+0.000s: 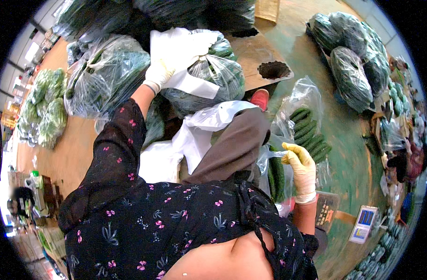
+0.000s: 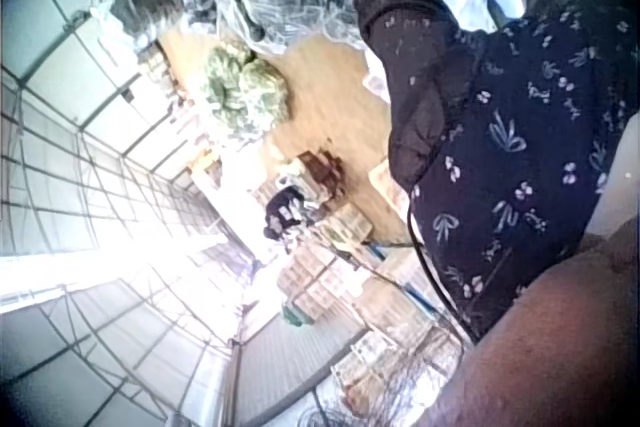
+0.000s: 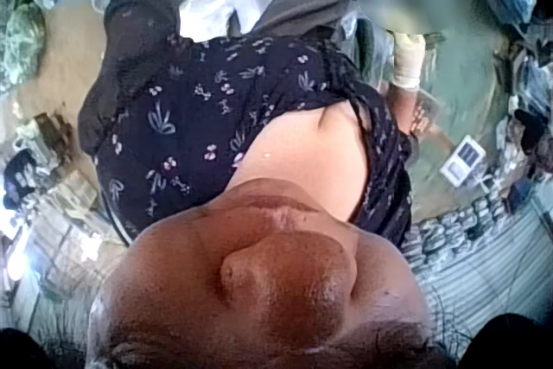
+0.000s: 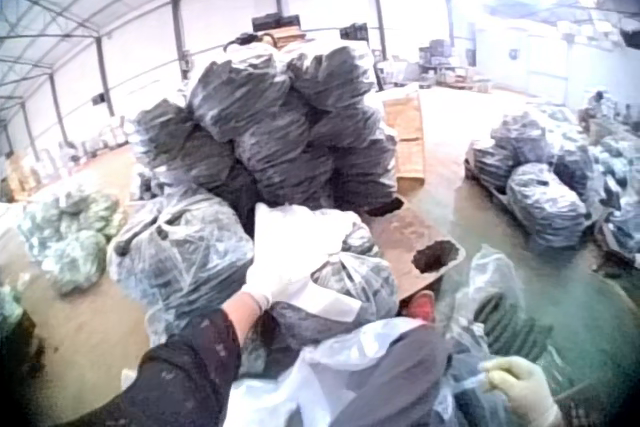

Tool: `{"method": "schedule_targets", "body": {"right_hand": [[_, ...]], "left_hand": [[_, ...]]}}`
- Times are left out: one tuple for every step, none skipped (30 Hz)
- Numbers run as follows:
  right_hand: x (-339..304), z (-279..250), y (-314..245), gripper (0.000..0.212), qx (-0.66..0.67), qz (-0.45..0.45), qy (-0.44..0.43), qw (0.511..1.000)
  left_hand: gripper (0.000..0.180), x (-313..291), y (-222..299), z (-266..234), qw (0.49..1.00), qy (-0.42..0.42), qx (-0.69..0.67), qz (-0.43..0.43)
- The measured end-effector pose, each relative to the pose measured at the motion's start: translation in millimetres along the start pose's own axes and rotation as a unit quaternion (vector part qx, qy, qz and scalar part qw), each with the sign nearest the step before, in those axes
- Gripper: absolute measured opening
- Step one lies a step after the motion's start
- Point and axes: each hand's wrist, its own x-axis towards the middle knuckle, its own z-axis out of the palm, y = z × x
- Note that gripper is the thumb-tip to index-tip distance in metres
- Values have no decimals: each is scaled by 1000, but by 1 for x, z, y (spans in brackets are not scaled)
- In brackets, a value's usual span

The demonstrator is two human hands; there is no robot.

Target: The person picks up cucumbers, places them into plastic bags, weighs the filled bags on a digital scale, and ties the bags shut while seated among numerous larger bags of cucumbers.

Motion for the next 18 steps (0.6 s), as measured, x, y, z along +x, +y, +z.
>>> {"method": "schedule_targets", "body": {"right_hand": [[1,5,1,23,4,-3,-16,1000],[1,10,4,23,26,-1,-10,1000],[-2,3,10,23,14,4,-7,1000],[-7,-3,14,23,8,14,10,1000],[-12,-8,17,23,4,21,22,1000],[-14,-8,18,23,10,17,21,1000],[-14,-9,20,23,18,21,24,999],[-16,-13,21,23,21,27,31,999],[-17,-15,20,23,22,24,31,999],[-18,-17,19,23,18,32,30,999],[-16,-17,17,23,22,33,22,999],[-16,-19,17,23,27,36,24,999],[-18,-21,16,23,24,39,32,998],[-20,-25,15,23,26,42,41,998],[-22,-27,13,23,31,44,45,998],[-21,-23,8,24,42,36,34,998],[-19,-19,8,24,45,35,33,998],[-16,-15,7,24,47,24,29,998]], "left_hand": [[30,14,-26,19,999,-29,31,3],[27,24,-40,28,996,-62,60,11],[27,25,-29,40,997,-65,45,25],[26,18,-20,51,994,-98,-36,-35],[25,17,-16,56,980,-130,-111,-98],[26,18,-25,54,975,-115,-135,-136],[26,25,-37,50,976,-110,-129,-135],[23,30,-38,45,969,-123,-155,-151],[21,36,-40,39,960,-134,-179,-169],[15,47,-45,28,907,-174,-321,-209],[12,60,-62,8,880,-163,-397,-205],[15,70,-59,-8,917,-147,-328,-174],[18,83,-45,-28,946,-135,-261,-138],[22,90,-21,-50,969,-83,-216,-87],[26,95,-1,-79,985,-26,-166,-38],[29,102,6,-109,974,3,-219,-57],[32,107,10,-129,959,33,-270,-76],[33,111,9,-138,948,87,-298,-66]]}}
